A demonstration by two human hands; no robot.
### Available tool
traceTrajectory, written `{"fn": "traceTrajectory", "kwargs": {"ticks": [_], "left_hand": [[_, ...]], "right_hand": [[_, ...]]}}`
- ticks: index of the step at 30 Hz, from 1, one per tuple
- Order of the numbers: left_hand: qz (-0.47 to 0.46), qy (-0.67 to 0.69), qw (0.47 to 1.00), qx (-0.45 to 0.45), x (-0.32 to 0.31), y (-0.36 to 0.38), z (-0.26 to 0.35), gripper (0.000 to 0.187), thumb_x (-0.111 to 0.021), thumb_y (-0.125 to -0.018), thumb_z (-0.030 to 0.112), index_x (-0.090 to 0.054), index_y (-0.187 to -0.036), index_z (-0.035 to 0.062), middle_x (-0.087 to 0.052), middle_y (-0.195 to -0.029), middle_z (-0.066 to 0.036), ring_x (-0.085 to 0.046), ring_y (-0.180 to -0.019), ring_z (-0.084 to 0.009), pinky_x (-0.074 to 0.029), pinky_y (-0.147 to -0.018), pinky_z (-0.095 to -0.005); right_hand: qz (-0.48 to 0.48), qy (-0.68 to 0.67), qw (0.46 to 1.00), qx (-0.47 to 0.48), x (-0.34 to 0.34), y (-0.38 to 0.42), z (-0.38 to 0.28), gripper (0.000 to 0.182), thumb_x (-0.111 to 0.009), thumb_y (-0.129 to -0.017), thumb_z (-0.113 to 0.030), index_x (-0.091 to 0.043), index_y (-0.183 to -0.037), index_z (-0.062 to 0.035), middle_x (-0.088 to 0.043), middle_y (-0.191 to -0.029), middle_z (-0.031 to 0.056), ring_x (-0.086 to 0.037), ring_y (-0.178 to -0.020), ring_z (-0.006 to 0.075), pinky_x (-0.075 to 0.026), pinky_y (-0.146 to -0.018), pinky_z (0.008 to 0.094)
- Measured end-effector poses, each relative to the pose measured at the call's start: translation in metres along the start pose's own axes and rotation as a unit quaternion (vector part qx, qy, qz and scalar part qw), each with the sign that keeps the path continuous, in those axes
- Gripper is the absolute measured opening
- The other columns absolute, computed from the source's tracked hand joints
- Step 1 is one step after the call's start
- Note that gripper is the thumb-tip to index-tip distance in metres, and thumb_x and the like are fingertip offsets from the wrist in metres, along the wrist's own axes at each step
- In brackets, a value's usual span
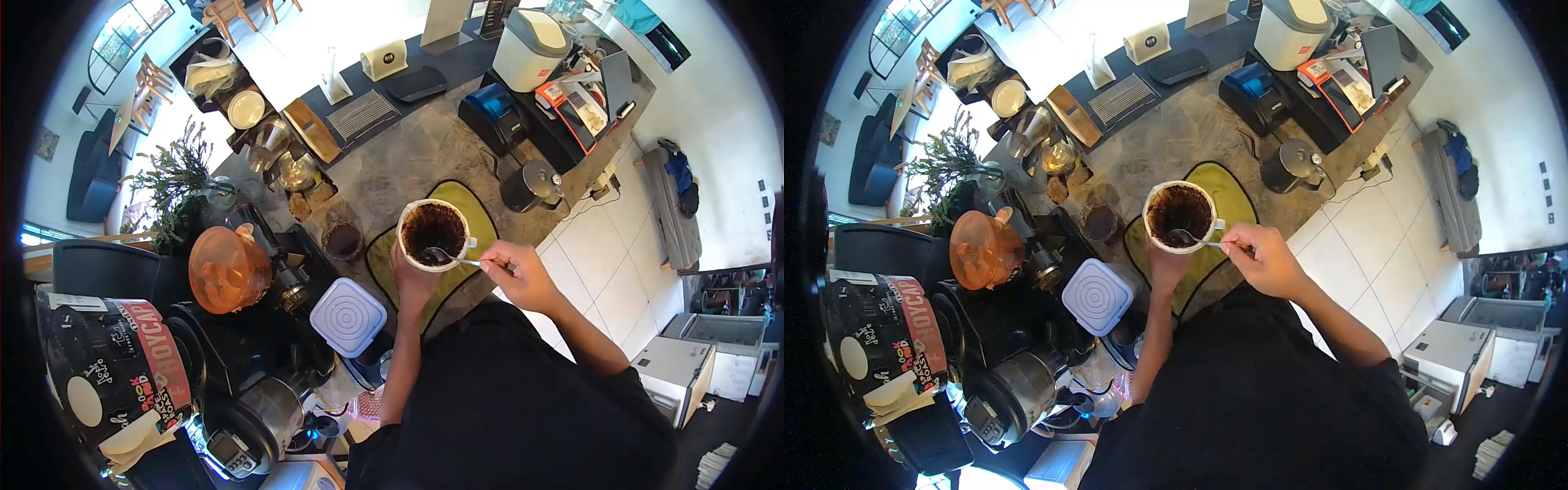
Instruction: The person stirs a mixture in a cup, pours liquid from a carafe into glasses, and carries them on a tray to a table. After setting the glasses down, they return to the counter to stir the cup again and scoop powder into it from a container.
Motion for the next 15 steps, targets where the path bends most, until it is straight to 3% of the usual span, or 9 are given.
{"fn": "traceTrajectory", "kwargs": {"ticks": [6,12,15], "left_hand": [[0.004,-0.002,1.0,-0.013,0.002,0.0,0.003,0.071,-0.087,-0.071,0.021,-0.059,-0.134,0.0056,-0.061,-0.13,-0.016,-0.051,-0.128,-0.0396,-0.041,-0.107,-0.0514],[0.002,0.0,1.0,0.003,0.002,0.001,0.0,0.071,-0.087,-0.072,0.021,-0.058,-0.136,0.0073,-0.059,-0.135,-0.015,-0.047,-0.133,-0.0389,-0.039,-0.109,-0.0512],[-0.004,-0.009,1.0,-0.011,0.001,0.0,0.001,0.071,-0.086,-0.073,0.022,-0.058,-0.136,0.0076,-0.058,-0.136,-0.015,-0.048,-0.133,-0.0393,-0.039,-0.109,-0.0512]], "right_hand": [[0.001,-0.107,0.991,-0.079,0.002,-0.009,0.025,0.009,-0.064,-0.099,-0.006,-0.066,-0.092,0.0007,-0.055,-0.073,-0.0061,-0.045,-0.065,0.0025,-0.034,-0.057,0.0231],[0.052,-0.227,0.962,-0.14,-0.002,-0.014,0.039,0.007,-0.064,-0.098,-0.004,-0.066,-0.093,0.0004,-0.053,-0.071,-0.0077,-0.043,-0.063,0.0005,-0.032,-0.056,0.022],[0.084,-0.147,0.983,-0.067,-0.011,-0.017,0.045,0.008,-0.064,-0.097,-0.003,-0.065,-0.091,0.0015,-0.055,-0.069,-0.0055,-0.045,-0.062,0.0013,-0.033,-0.054,0.0234]]}}
Point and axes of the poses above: each hand's wrist, its own y-axis away from the middle knuckle, its own x-axis out of the back of the hand, z = x × y, the point moved 4 cm from there along -y, towards the middle knuckle
